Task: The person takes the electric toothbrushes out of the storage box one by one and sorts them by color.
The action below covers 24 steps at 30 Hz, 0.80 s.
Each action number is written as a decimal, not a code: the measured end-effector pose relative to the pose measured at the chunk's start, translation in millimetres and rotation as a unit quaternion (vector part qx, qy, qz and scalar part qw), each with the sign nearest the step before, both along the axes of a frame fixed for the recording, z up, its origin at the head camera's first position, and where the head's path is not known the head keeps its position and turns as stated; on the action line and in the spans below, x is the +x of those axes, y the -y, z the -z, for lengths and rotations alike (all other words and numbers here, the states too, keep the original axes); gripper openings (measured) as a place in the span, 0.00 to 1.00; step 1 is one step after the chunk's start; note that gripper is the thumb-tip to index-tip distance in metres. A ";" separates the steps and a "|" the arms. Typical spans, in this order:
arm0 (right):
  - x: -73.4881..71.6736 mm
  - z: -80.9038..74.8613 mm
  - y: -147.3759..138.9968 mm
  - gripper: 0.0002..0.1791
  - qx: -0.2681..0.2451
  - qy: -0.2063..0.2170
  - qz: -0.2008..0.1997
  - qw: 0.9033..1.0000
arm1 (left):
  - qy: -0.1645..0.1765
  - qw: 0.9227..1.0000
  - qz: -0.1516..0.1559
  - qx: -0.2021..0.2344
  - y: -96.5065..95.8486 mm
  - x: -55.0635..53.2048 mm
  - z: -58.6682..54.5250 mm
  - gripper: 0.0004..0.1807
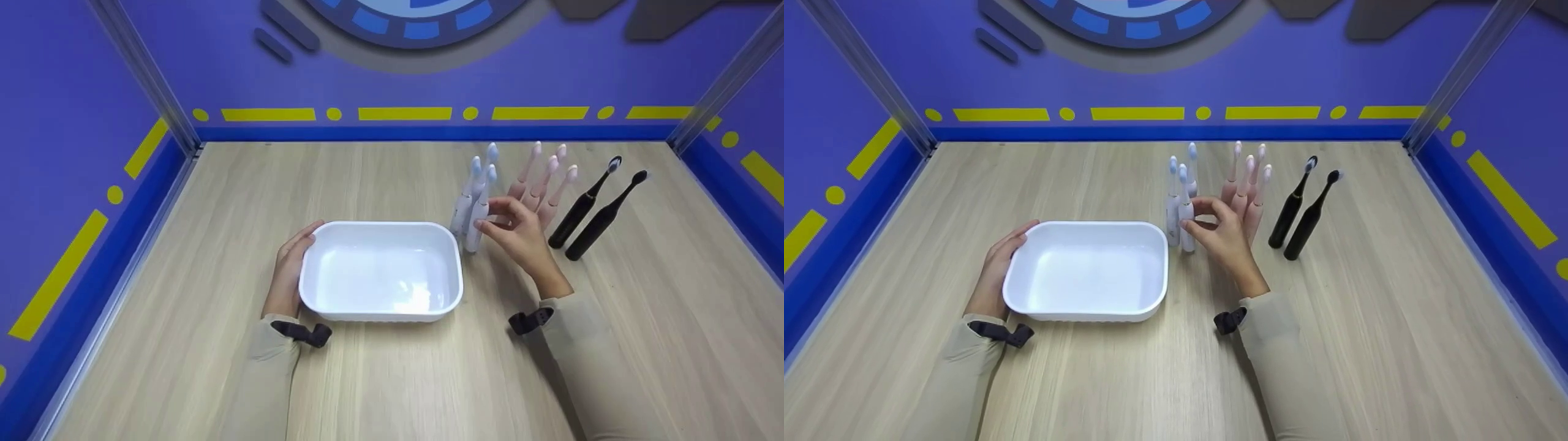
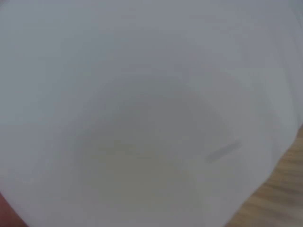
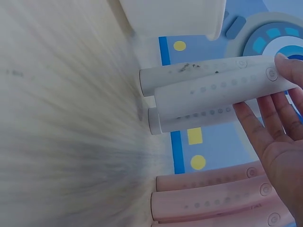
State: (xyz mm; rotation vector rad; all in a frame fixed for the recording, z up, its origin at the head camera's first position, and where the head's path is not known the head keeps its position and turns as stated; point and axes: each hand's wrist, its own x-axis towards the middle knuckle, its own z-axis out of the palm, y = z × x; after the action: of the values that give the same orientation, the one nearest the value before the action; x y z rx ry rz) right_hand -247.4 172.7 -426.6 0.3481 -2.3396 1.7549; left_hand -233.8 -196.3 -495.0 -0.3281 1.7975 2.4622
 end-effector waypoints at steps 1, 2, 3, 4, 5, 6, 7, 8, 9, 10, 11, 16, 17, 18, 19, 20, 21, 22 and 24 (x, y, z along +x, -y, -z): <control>1.7 -2.5 1.2 0.20 0.001 0.001 0.000 1.000 | -0.001 1.000 0.001 0.001 0.0 0.0 0.0 0.21; 3.4 -4.8 2.2 0.20 0.001 0.001 0.000 1.000 | -0.002 1.000 0.002 0.003 0.1 -0.1 0.0 0.22; 3.4 -4.8 2.4 0.20 0.000 0.003 0.000 1.000 | -0.002 1.000 0.002 0.004 0.1 -0.2 0.0 0.22; 3.7 -5.2 2.7 0.20 0.001 0.003 0.000 1.000 | -0.001 1.000 0.001 0.005 0.2 -0.4 0.2 0.22; 3.9 -5.2 2.8 0.20 0.001 0.003 -0.001 1.000 | -0.001 1.000 0.001 0.005 0.3 -0.6 0.3 0.21; 4.2 -5.3 3.0 0.20 0.003 0.003 -0.001 1.000 | -0.001 1.000 0.000 0.004 0.5 -1.0 0.6 0.21; 4.6 -5.3 3.2 0.20 0.005 0.002 -0.001 1.000 | -0.002 1.000 0.000 0.002 0.6 -1.0 0.9 0.21; 4.7 -5.0 3.1 0.20 0.005 0.001 0.000 1.000 | -0.002 1.000 -0.001 0.002 0.7 -1.1 1.2 0.21; 4.8 -4.6 3.1 0.20 0.005 0.001 0.000 1.000 | -0.003 1.000 -0.002 0.001 0.7 -1.2 1.6 0.21; 5.0 -4.4 3.0 0.20 0.007 0.000 0.001 1.000 | -0.003 1.000 -0.002 -0.001 0.6 -1.3 2.0 0.21; 4.9 -3.8 2.8 0.20 0.008 -0.001 0.002 1.000 | -0.005 1.000 -0.002 -0.003 0.6 -1.4 2.3 0.21; 1.5 2.6 1.0 0.20 0.011 -0.005 0.009 1.000 | -0.007 1.000 -0.003 -0.011 0.4 -1.3 3.0 0.21; -0.6 5.9 0.0 0.20 0.010 -0.007 0.010 1.000 | -0.008 1.000 -0.003 -0.011 0.5 -1.2 2.8 0.21; -2.9 9.7 -1.2 0.20 0.009 -0.010 0.011 1.000 | -0.008 1.000 -0.003 -0.011 0.6 -1.0 2.8 0.21; -5.2 13.6 -2.4 0.20 0.008 -0.014 0.013 1.000 | -0.009 1.000 -0.003 -0.010 0.5 -0.9 2.6 0.21; -7.5 17.3 -3.4 0.20 0.006 -0.016 0.015 1.000 | -0.009 1.000 -0.003 -0.009 0.5 -0.7 2.4 0.21; -9.8 21.3 -4.5 0.20 0.005 -0.018 0.016 1.000 | -0.009 1.000 -0.004 -0.008 0.4 -0.6 2.2 0.21; -11.9 24.9 -5.4 0.20 0.004 -0.020 0.017 1.000 | -0.008 1.000 -0.005 -0.008 0.3 -0.6 2.0 0.21; -13.9 28.7 -5.7 0.20 -0.001 -0.022 0.019 1.000 | -0.003 1.000 -0.006 -0.006 0.1 -1.1 1.9 0.21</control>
State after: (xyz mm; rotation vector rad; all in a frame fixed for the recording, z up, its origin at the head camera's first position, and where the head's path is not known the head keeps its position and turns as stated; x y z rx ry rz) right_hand -261.3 178.4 -455.3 0.3370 -2.2980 1.7145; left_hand -234.9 -196.5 -497.0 -0.3324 1.8180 2.4637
